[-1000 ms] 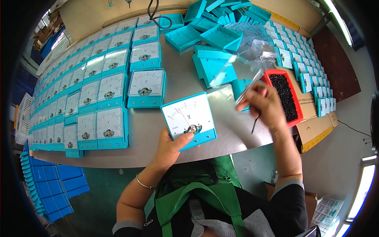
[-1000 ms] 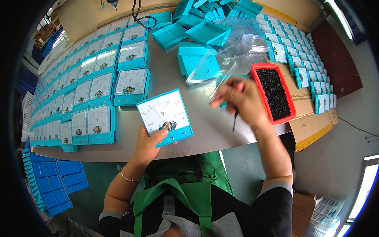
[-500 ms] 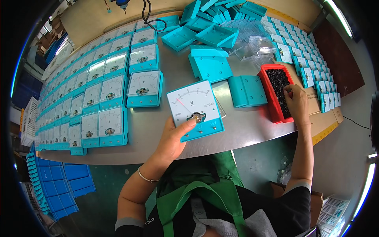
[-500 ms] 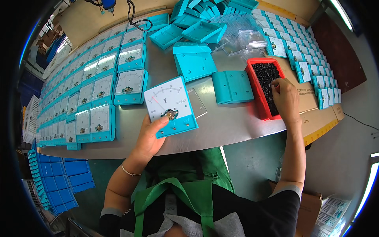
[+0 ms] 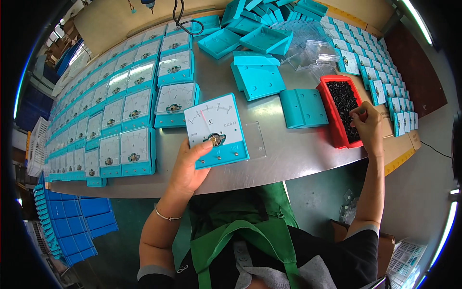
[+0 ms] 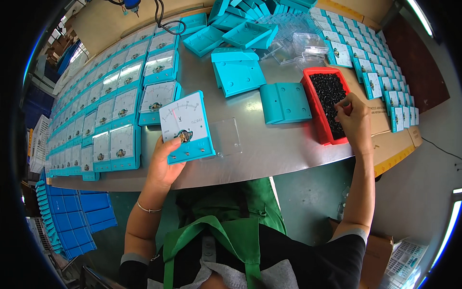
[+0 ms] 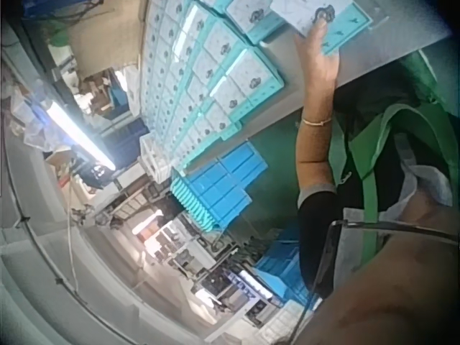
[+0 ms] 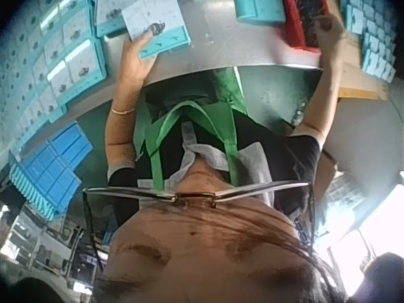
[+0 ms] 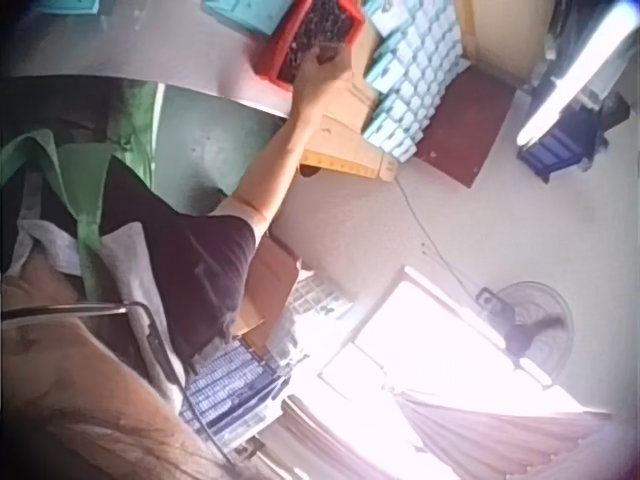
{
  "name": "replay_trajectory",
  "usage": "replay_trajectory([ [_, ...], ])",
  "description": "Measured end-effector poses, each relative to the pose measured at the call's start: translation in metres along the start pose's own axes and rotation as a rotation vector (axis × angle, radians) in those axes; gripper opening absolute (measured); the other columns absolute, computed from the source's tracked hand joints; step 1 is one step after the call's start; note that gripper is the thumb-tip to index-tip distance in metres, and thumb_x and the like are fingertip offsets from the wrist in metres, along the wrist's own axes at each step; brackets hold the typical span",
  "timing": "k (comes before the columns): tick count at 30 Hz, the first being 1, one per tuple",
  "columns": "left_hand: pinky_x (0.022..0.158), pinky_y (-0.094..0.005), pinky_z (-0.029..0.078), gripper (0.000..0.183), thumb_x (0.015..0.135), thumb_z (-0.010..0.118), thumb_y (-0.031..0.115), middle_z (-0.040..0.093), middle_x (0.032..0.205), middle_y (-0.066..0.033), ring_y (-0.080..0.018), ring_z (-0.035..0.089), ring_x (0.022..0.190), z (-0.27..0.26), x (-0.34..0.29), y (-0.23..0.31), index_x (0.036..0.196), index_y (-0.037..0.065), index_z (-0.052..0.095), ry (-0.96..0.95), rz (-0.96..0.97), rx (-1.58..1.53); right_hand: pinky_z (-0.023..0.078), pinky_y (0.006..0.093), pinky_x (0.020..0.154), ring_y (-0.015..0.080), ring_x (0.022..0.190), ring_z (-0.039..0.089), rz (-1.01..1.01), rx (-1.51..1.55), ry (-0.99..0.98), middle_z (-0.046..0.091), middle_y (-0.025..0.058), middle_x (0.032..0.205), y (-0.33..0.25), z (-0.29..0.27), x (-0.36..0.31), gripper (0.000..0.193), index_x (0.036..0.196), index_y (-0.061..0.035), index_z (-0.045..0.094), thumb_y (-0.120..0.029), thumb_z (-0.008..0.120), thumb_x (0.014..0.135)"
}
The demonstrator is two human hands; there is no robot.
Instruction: The person assembles teal-colored analog electrical meters by hand. They pick up a meter unit, use a screwdriver to tighten screws on the front face, place a clear plastic cover over the dial, and then enclose the unit in a teal plastic housing. The completed units are stacked on the table.
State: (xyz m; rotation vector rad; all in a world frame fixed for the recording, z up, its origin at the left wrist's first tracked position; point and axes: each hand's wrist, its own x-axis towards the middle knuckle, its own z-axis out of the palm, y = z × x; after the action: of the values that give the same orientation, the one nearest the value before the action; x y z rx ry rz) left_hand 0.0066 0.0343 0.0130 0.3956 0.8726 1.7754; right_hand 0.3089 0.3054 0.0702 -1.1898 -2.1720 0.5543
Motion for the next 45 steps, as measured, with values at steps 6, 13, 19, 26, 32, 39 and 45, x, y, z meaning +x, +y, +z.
replay_trajectory([
  [6,0.089,-0.0345,0.048,0.039,0.086,0.061,0.010,0.061,0.113,-0.0089,-0.0176,0.060,0.102,0.007,0.014,-0.012,0.123,0.000,0.050,0.048,0.008,-0.107,0.047,0.0261,0.057,0.0135,0.063,0.060,-0.237,0.288,-0.450,0.065,0.0086,0.076,-0.098,0.044,-0.040,0.011,0.090,0.0004,0.066,0.001,0.069,0.078],
  [13,0.081,-0.0306,0.048,0.038,0.087,0.061,0.014,0.060,0.112,-0.0072,-0.0149,0.059,0.098,0.000,0.023,-0.020,0.122,0.003,0.050,0.014,-0.031,-0.095,0.049,0.0368,0.060,0.0300,0.068,0.061,-0.616,0.261,-0.606,0.063,0.0116,0.080,-0.120,0.122,-0.064,0.012,0.082,-0.0022,0.065,0.002,0.067,0.071],
  [19,0.078,-0.0319,0.050,0.035,0.088,0.058,0.016,0.062,0.109,-0.0071,-0.0162,0.062,0.095,0.000,0.022,-0.023,0.120,0.003,0.051,0.046,-0.012,-0.123,0.050,0.0383,0.059,0.0304,0.069,0.063,-0.610,0.133,-0.641,0.062,0.0100,0.081,-0.123,0.129,-0.063,0.009,0.075,-0.0048,0.062,-0.001,0.068,0.070],
  [26,0.080,-0.0319,0.050,0.036,0.088,0.058,0.015,0.062,0.111,-0.0076,-0.0167,0.062,0.097,-0.004,0.020,-0.024,0.121,0.002,0.050,0.014,-0.006,-0.174,0.050,0.0403,0.061,0.0320,0.071,0.063,-0.604,0.116,-0.721,0.063,0.0109,0.082,-0.124,0.134,-0.059,0.009,0.075,-0.0054,0.063,-0.005,0.070,0.070],
  [32,0.092,-0.0353,0.047,0.039,0.089,0.056,0.014,0.060,0.118,-0.0094,-0.0194,0.059,0.107,-0.002,0.018,-0.030,0.125,0.001,0.048,0.023,0.027,-0.187,0.051,0.0419,0.066,0.0344,0.074,0.065,-0.330,-0.020,-1.024,0.067,0.0110,0.078,-0.133,0.145,-0.026,0.021,0.078,-0.0046,0.063,-0.018,0.076,0.070],
  [39,0.099,-0.0422,0.044,0.042,0.092,0.051,0.016,0.056,0.125,-0.0127,-0.0248,0.055,0.116,-0.018,0.020,-0.034,0.130,0.000,0.043,0.024,0.043,-0.215,0.051,0.0370,0.065,0.0229,0.063,0.067,-0.221,-0.076,-1.322,0.068,0.0068,0.077,-0.162,0.146,0.008,0.036,0.096,-0.0053,0.067,-0.018,0.081,0.066],
  [45,0.107,-0.0484,0.037,0.044,0.092,0.049,0.018,0.054,0.128,-0.0154,-0.0296,0.052,0.120,-0.020,0.019,-0.035,0.131,-0.001,0.040,-0.017,0.056,-0.319,0.054,0.0323,0.054,0.0223,0.062,0.067,-0.286,-0.201,-1.496,0.066,0.0098,0.081,-0.171,0.158,0.020,0.057,0.114,-0.0029,0.058,-0.015,0.084,0.064],
])
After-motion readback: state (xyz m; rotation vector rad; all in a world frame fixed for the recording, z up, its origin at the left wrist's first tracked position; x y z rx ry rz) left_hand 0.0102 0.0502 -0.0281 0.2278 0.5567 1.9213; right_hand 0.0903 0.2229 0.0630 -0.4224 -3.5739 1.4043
